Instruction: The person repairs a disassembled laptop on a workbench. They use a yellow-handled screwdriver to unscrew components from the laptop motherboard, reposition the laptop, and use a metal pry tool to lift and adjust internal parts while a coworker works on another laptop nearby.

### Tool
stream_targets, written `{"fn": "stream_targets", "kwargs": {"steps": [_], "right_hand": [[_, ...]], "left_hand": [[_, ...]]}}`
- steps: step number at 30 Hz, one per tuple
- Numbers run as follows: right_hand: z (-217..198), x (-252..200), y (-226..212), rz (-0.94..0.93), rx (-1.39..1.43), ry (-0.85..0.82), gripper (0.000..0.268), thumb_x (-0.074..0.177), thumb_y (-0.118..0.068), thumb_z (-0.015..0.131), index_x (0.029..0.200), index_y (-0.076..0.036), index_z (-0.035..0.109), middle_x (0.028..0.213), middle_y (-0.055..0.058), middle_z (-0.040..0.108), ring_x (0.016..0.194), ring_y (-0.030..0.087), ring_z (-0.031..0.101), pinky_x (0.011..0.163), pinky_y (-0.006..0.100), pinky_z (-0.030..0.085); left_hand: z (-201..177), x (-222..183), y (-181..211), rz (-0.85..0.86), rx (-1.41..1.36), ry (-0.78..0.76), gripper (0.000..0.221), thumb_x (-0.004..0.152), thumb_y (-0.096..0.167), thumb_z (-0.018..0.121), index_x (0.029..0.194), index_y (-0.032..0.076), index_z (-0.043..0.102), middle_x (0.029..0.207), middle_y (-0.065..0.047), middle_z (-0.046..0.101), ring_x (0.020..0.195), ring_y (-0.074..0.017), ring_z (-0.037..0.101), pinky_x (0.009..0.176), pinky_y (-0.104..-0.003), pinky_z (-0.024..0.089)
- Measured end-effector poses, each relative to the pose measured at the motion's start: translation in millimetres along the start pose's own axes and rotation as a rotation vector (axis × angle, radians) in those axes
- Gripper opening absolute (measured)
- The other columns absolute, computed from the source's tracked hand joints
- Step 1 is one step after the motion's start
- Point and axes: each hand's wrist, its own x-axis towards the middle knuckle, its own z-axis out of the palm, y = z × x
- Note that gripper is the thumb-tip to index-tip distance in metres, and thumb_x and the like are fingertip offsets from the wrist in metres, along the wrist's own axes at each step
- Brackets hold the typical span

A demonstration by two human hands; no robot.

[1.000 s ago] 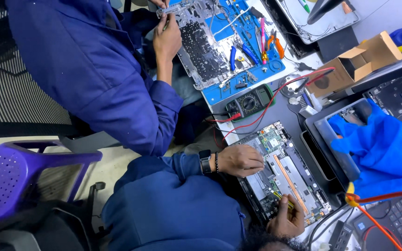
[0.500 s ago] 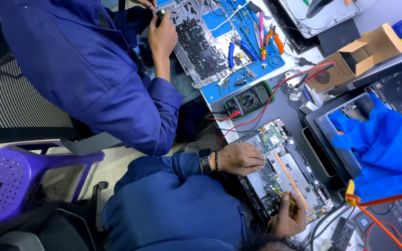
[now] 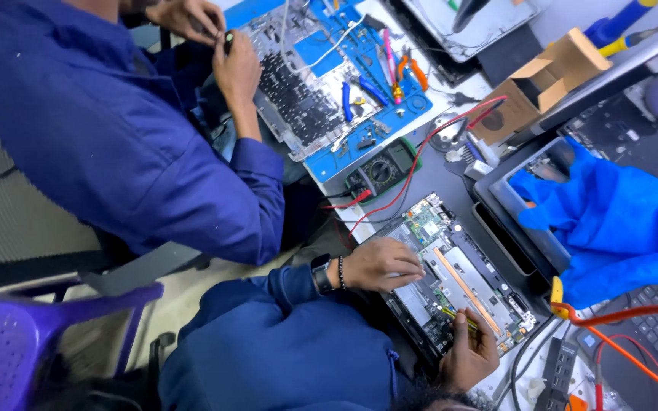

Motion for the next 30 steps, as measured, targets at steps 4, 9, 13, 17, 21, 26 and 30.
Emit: {"fn": "stream_targets", "kwargs": {"steps": [4, 9, 13, 17, 21, 26, 30], "right_hand": [[1, -1, -18, 0.050, -0.070, -0.036, 0.023, 0.097, -0.006, 0.075, 0.116, 0.006, 0.070, 0.102, 0.021, 0.073, 0.094, 0.024, 0.073, 0.082, 0.034, 0.064], [3, 2, -4, 0.019, 0.014, -0.051, 0.024, 0.096, -0.004, 0.075, 0.117, 0.007, 0.070, 0.101, 0.020, 0.073, 0.091, 0.021, 0.072, 0.080, 0.028, 0.063], [-2, 2, -2, 0.012, 0.046, -0.045, 0.017, 0.098, -0.004, 0.074, 0.114, 0.001, 0.071, 0.101, 0.013, 0.073, 0.093, 0.016, 0.072, 0.084, 0.024, 0.062], [-6, 2, 4, 0.030, 0.092, -0.061, 0.018, 0.098, -0.007, 0.076, 0.114, 0.000, 0.071, 0.099, 0.013, 0.073, 0.089, 0.015, 0.072, 0.075, 0.023, 0.060], [-3, 2, -4, -0.059, 0.031, -0.104, 0.017, 0.101, -0.011, 0.075, 0.114, -0.001, 0.071, 0.101, 0.013, 0.072, 0.090, 0.017, 0.071, 0.074, 0.025, 0.060], [-3, 1, -7, -0.064, 0.028, -0.115, 0.020, 0.099, -0.014, 0.077, 0.114, -0.002, 0.072, 0.101, 0.013, 0.073, 0.089, 0.017, 0.071, 0.071, 0.025, 0.059], [-5, 3, -3, -0.044, 0.011, -0.104, 0.017, 0.100, -0.011, 0.075, 0.114, -0.002, 0.071, 0.102, 0.013, 0.072, 0.087, 0.017, 0.070, 0.071, 0.025, 0.060]], "left_hand": [[-50, 36, 19, -0.150, -0.292, 0.086, 0.046, 0.110, 0.019, 0.062, 0.153, 0.015, 0.048, 0.103, -0.002, 0.077, 0.093, -0.0176, 0.076, 0.084, -0.033, 0.061], [-102, 53, -1, -0.205, -0.546, 0.555, 0.035, 0.089, 0.008, 0.079, 0.120, 0.007, 0.062, 0.085, -0.006, 0.070, 0.080, -0.0168, 0.068, 0.087, -0.034, 0.058], [-113, 49, -37, -0.354, -1.076, 0.954, 0.013, 0.098, 0.012, 0.069, 0.094, 0.010, 0.058, 0.053, 0.000, 0.025, 0.047, -0.0109, 0.022, 0.052, -0.030, 0.023], [-94, 39, -42, -0.614, -1.048, 0.826, 0.016, 0.085, 0.000, 0.071, 0.100, 0.002, 0.070, 0.082, -0.005, 0.069, 0.053, -0.0063, 0.038, 0.045, -0.023, 0.026], [-119, 36, -29, -0.478, -0.930, 0.636, 0.018, 0.096, 0.006, 0.072, 0.113, 0.005, 0.068, 0.093, -0.003, 0.068, 0.085, -0.0109, 0.063, 0.080, -0.024, 0.056], [-127, 17, -63, -0.354, -0.697, 0.966, 0.011, 0.098, 0.012, 0.062, 0.095, 0.008, 0.072, 0.065, -0.001, 0.054, 0.055, -0.0100, 0.034, 0.052, -0.026, 0.027], [-119, 21, -79, -0.642, -0.968, 1.038, 0.026, 0.097, 0.031, 0.064, 0.089, 0.006, 0.064, 0.073, -0.003, 0.054, 0.043, -0.0075, 0.028, 0.044, -0.025, 0.025]]}}
